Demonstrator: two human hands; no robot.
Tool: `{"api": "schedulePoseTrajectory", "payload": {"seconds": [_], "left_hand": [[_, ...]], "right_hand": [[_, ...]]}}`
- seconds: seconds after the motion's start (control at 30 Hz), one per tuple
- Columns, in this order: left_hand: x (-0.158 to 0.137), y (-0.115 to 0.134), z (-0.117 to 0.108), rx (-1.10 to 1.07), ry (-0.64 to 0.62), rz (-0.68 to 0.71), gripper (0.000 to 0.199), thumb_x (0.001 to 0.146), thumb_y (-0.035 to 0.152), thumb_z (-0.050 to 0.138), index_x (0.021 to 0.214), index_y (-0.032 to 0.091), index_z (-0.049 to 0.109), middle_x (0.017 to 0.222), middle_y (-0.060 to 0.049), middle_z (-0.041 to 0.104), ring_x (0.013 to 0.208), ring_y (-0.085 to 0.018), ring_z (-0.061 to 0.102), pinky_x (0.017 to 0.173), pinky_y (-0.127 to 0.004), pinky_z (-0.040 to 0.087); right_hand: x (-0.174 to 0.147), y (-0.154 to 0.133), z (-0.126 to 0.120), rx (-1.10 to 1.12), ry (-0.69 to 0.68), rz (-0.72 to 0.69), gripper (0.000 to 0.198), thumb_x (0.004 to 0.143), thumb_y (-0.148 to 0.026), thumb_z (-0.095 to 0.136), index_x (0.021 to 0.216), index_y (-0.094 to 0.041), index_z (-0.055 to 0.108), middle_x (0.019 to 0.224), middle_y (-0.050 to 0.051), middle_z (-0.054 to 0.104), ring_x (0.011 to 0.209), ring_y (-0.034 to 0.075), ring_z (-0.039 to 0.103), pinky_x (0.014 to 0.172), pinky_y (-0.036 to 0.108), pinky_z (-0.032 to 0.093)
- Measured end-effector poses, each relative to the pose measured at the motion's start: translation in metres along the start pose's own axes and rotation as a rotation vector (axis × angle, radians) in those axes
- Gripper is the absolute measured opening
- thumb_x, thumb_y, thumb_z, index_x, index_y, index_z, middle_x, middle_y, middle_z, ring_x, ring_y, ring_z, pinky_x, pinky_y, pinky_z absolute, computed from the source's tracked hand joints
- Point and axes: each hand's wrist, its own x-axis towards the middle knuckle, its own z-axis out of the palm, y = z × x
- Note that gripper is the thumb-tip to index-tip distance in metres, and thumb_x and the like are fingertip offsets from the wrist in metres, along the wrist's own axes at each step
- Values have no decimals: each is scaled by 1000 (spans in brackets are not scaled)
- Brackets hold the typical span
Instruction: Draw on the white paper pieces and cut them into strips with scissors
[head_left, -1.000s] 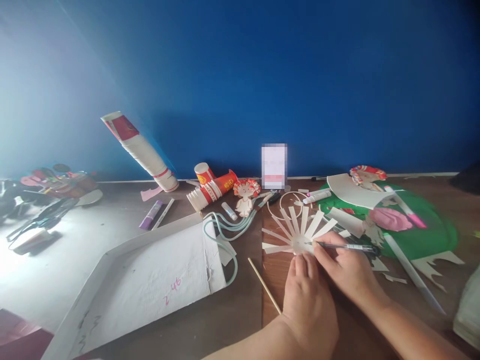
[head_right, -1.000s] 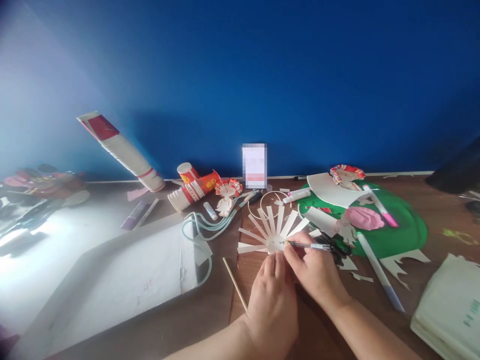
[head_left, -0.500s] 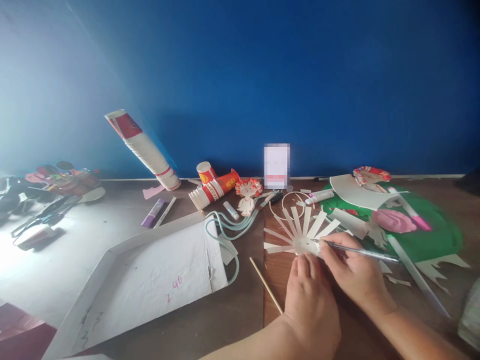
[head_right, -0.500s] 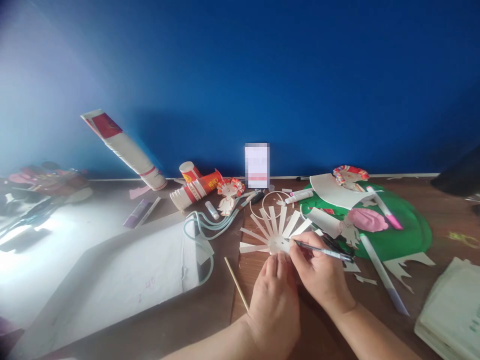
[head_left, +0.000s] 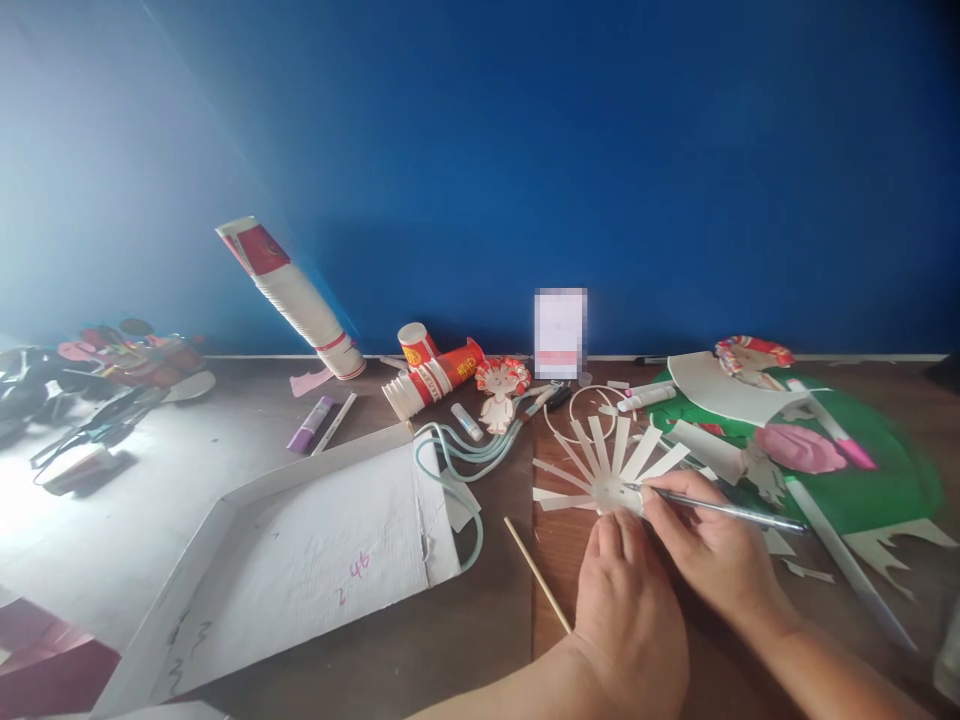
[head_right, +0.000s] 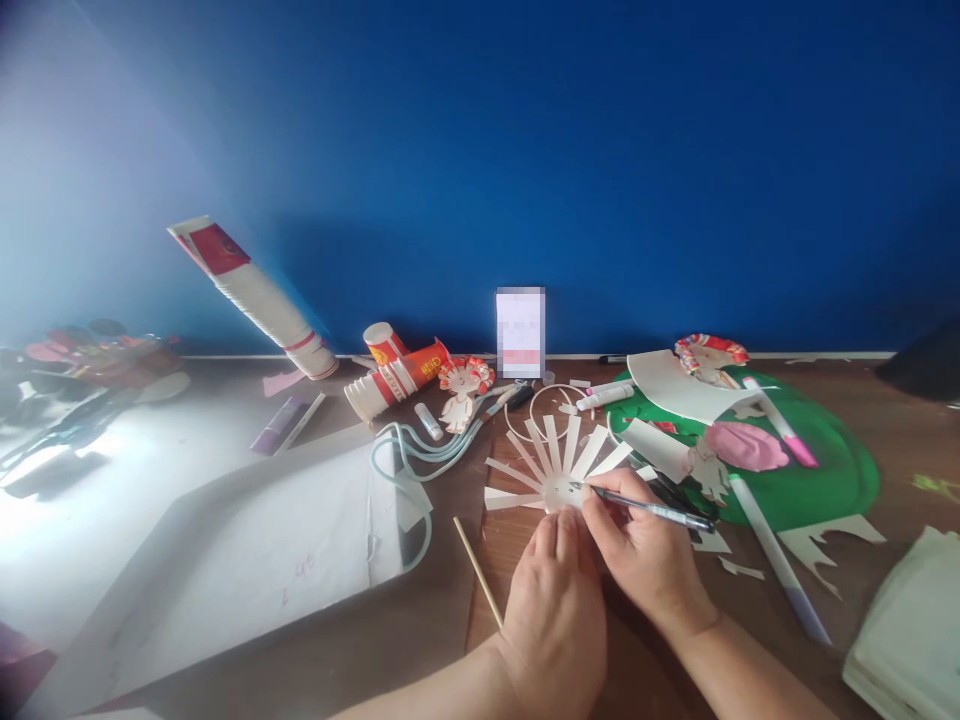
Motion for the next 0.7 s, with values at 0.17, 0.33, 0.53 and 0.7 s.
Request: {"api": "schedulePoseTrajectory", "payload": {"seconds": [0.17, 0.33, 0.53, 0.7], "left_hand": [[-1, -2, 0, -14, 25, -25, 51, 90, 31, 55, 132, 6, 68, 137, -21, 63, 129, -32, 50, 107, -44, 46], [4, -5, 1, -91, -6, -127, 54, 95, 36, 51, 142, 10, 61, 139, -17, 62, 132, -34, 50, 116, -55, 38], [4, 1, 8, -27, -45, -75, 59, 94, 35, 53, 146, 7, 54, 149, -17, 56, 142, -33, 45, 122, -49, 33], [2, 6, 12, 16, -2, -90, 59, 92, 35, 55, 145, 9, 57, 147, -15, 60, 140, -32, 49, 122, -47, 34]], "right_hand": [[1, -1, -1, -9, -14, 38, 10, 92, -32, 60, 86, -25, 64, 74, 0, 74, 64, 19, 70, 61, 29, 56], [1, -2, -3, 0, -8, 40, 10, 92, -33, 60, 86, -25, 64, 72, 0, 73, 60, 18, 69, 60, 28, 55], [-4, 2, 0, 8, -33, -1, 11, 95, -32, 59, 91, -24, 65, 78, 2, 75, 69, 19, 72, 64, 28, 57], [-5, 5, 3, 0, -83, 11, 13, 96, -33, 58, 90, -23, 64, 76, 1, 73, 68, 19, 71, 65, 29, 57]]}}
